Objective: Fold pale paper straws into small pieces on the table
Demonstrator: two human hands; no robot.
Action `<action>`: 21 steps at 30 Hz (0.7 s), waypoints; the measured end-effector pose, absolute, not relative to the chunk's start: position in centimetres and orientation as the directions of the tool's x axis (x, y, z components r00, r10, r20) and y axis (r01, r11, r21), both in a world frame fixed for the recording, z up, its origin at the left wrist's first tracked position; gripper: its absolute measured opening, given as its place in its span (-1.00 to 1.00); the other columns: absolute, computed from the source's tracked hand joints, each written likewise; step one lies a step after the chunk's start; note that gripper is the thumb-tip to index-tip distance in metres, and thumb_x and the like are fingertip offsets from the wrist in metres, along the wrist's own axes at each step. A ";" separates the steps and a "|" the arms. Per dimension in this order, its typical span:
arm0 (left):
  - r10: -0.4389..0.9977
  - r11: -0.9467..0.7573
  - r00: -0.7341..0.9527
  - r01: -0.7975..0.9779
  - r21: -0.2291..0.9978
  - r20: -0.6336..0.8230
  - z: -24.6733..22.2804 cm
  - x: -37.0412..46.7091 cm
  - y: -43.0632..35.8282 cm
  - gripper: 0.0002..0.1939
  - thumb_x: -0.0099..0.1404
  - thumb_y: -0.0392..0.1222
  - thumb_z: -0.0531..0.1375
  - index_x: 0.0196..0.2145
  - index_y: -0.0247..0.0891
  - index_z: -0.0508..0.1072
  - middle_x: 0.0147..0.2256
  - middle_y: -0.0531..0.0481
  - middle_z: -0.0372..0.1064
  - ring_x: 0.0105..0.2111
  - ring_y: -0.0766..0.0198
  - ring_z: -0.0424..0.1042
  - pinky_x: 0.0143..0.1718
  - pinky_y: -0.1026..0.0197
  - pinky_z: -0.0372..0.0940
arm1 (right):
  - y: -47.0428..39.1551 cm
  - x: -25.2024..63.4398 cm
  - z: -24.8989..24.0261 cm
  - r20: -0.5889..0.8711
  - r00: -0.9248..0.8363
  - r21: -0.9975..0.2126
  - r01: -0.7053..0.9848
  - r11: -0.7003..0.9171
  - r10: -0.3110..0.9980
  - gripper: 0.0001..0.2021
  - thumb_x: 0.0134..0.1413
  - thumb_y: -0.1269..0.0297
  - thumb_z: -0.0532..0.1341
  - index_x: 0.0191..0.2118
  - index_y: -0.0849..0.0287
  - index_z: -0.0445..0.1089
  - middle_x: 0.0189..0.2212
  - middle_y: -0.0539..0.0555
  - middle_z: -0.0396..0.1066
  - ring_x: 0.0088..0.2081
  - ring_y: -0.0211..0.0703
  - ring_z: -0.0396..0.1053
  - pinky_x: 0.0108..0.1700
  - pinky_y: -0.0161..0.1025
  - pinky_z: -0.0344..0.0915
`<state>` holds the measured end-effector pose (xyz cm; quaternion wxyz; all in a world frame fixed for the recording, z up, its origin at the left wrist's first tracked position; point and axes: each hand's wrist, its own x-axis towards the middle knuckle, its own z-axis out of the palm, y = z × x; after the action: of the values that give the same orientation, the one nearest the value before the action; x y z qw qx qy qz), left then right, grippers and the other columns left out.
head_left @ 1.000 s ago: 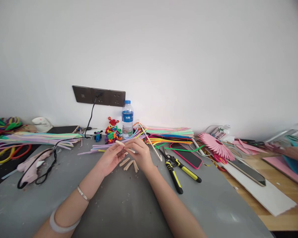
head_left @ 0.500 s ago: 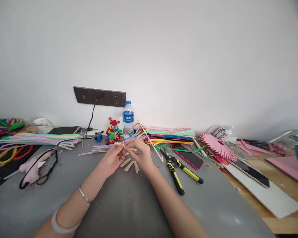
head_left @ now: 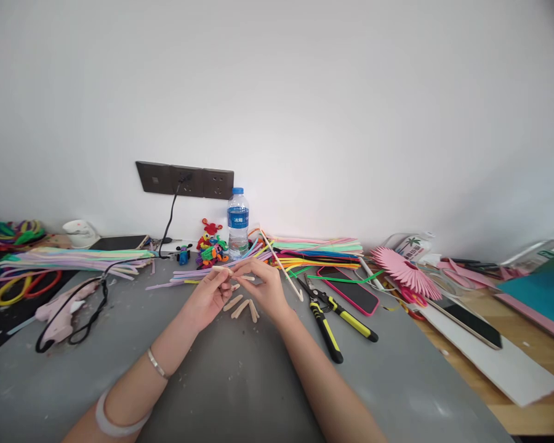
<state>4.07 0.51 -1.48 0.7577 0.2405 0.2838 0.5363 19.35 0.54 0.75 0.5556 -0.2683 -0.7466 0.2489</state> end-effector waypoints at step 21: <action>0.967 0.018 0.250 -0.222 0.975 0.039 -0.4 2.8 0.5 -0.78 0.02 -0.11 0.41 -0.49 -0.32 0.54 -0.56 0.07 0.37 -0.54 0.42 0.23 -0.45 0.34 0.21 | 1.3 21.2 1.0 0.561 -0.426 -0.752 0.097 0.652 0.710 -0.87 0.09 0.23 0.28 -0.36 0.17 0.49 -0.38 0.10 0.49 -0.28 -0.15 0.42 -0.18 -0.20 0.35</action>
<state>2.77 0.47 -0.39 0.6099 0.5032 0.3704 0.4874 21.16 1.30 1.05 0.4689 -0.2590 -0.7785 0.3271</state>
